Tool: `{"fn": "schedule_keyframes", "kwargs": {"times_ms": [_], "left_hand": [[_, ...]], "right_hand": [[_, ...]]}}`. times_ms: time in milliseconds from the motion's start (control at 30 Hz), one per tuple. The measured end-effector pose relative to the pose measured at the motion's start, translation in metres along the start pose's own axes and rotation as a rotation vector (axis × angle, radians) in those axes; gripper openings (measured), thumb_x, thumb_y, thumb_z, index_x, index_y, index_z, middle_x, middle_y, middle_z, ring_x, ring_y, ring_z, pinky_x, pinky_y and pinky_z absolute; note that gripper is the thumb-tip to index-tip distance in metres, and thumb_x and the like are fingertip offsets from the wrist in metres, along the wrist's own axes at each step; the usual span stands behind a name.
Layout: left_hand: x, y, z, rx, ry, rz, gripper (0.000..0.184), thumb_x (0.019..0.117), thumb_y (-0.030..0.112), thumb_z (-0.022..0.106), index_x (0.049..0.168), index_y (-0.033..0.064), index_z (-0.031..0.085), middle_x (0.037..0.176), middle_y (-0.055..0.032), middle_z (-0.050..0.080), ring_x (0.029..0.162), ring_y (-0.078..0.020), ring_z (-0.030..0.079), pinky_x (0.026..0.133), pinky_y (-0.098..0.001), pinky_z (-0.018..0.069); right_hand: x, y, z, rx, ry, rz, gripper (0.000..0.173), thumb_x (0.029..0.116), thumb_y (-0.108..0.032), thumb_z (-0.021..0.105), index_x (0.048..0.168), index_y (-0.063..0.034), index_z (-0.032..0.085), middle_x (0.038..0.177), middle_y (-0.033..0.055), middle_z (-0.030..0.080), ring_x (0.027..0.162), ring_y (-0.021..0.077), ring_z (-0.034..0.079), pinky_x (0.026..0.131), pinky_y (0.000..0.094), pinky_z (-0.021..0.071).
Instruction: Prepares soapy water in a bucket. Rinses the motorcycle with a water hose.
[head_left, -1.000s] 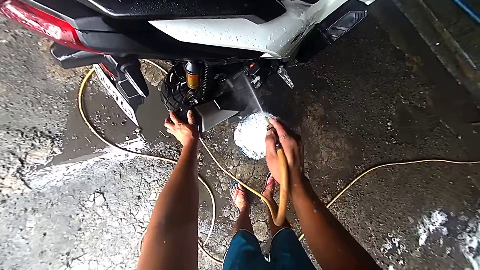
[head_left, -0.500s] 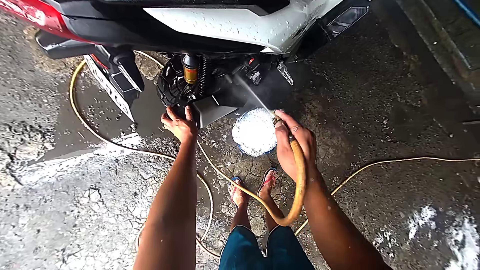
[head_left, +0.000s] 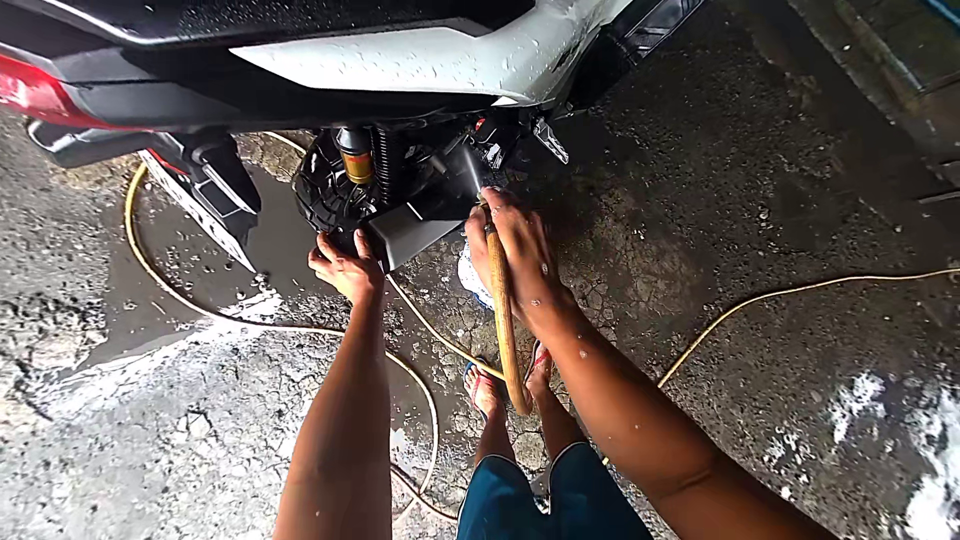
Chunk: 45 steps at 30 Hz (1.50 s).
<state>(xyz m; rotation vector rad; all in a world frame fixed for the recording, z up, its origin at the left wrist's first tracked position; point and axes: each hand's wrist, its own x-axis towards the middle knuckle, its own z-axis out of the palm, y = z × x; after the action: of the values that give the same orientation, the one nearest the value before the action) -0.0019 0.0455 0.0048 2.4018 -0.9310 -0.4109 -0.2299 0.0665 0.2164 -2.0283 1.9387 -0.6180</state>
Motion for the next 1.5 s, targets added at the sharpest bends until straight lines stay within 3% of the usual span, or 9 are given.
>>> {"fn": "schedule_keyframes", "kwargs": {"times_ms": [233,400,533,700,867,1000,1167,1333,1500], "left_hand": [[0.001,-0.001,0.0,0.003,0.004,-0.004,0.078,0.099,0.061,0.054,0.157,0.0108,0.039,0.158,-0.0278,0.035,0.146,-0.0435,0.036,0.119,-0.0502,0.0318],[0.001,-0.003,0.001,0.009,0.015,0.017,0.079,0.0988,0.06,0.055,0.157,0.0093,0.039,0.157,-0.0284,0.036,0.145,-0.0434,0.037,0.119,-0.0503,0.031],[0.0,-0.001,0.001,-0.005,0.021,0.018,0.078,0.099,0.059,0.056,0.156,0.009,0.04,0.156,-0.0282,0.037,0.145,-0.0437,0.037,0.119,-0.0505,0.0314],[-0.001,0.001,0.0,-0.004,0.022,0.013,0.077,0.0993,0.058,0.056,0.156,0.0093,0.04,0.157,-0.0281,0.037,0.145,-0.0437,0.037,0.118,-0.0505,0.0327],[0.002,-0.005,0.003,-0.007,0.011,0.008,0.078,0.0991,0.06,0.055,0.158,0.0111,0.038,0.158,-0.0286,0.035,0.143,-0.0459,0.038,0.115,-0.0555,0.0362],[0.004,-0.008,0.008,0.007,0.032,0.0,0.078,0.0984,0.062,0.055,0.158,0.0137,0.038,0.158,-0.0272,0.035,0.143,-0.0454,0.04,0.114,-0.0557,0.038],[0.004,-0.01,0.007,0.018,0.031,0.01,0.077,0.0991,0.062,0.054,0.157,0.0132,0.039,0.157,-0.0274,0.036,0.143,-0.0445,0.04,0.115,-0.0552,0.0369],[0.003,-0.01,0.007,0.014,0.05,0.019,0.075,0.0994,0.06,0.055,0.156,0.0131,0.041,0.157,-0.0269,0.037,0.144,-0.0428,0.04,0.116,-0.0527,0.0364],[0.005,-0.013,0.009,0.0,0.055,0.042,0.077,0.0991,0.061,0.055,0.157,0.0123,0.039,0.157,-0.0272,0.037,0.144,-0.0422,0.039,0.117,-0.0518,0.0358]], "right_hand": [[-0.022,0.005,-0.003,0.034,-0.041,-0.008,0.022,0.1012,-0.026,0.055,0.101,-0.008,0.068,0.082,0.0087,0.065,0.074,0.0242,0.065,0.06,0.045,0.0498],[-0.04,0.058,-0.003,0.041,0.008,0.157,0.037,0.1054,-0.027,0.046,0.136,-0.0184,0.065,0.111,0.0089,0.073,0.093,0.0249,0.071,0.078,0.0515,0.0565],[-0.066,0.125,0.003,0.103,0.074,0.328,0.036,0.1052,-0.026,0.046,0.13,-0.0162,0.071,0.104,0.0106,0.076,0.094,0.0257,0.073,0.083,0.0519,0.0563],[-0.084,0.149,-0.006,0.456,0.128,0.349,0.038,0.1062,-0.022,0.042,0.127,-0.0102,0.072,0.117,0.0046,0.075,0.11,0.0091,0.068,0.099,0.0337,0.0527],[-0.068,0.181,-0.025,0.775,0.266,0.257,0.043,0.1083,-0.024,0.035,0.127,-0.0056,0.069,0.133,0.0075,0.068,0.122,0.0207,0.065,0.104,0.0443,0.0533],[-0.06,0.184,-0.036,0.901,0.063,0.178,0.047,0.108,-0.03,0.034,0.129,-0.0066,0.069,0.13,0.0075,0.07,0.119,0.0216,0.066,0.101,0.043,0.0543],[-0.052,0.208,-0.036,1.003,0.181,0.387,0.047,0.1075,-0.026,0.029,0.13,-0.0058,0.065,0.139,0.0071,0.064,0.122,0.023,0.064,0.102,0.0442,0.0545],[-0.073,0.148,-0.031,0.894,0.087,0.129,0.043,0.1067,-0.022,0.036,0.128,-0.0026,0.067,0.132,0.0089,0.069,0.125,0.0201,0.063,0.106,0.043,0.0522],[-0.104,0.112,0.005,0.726,0.235,0.078,0.038,0.1058,-0.02,0.044,0.127,-0.0007,0.069,0.134,0.0123,0.068,0.13,0.0222,0.062,0.109,0.0399,0.053]]}}
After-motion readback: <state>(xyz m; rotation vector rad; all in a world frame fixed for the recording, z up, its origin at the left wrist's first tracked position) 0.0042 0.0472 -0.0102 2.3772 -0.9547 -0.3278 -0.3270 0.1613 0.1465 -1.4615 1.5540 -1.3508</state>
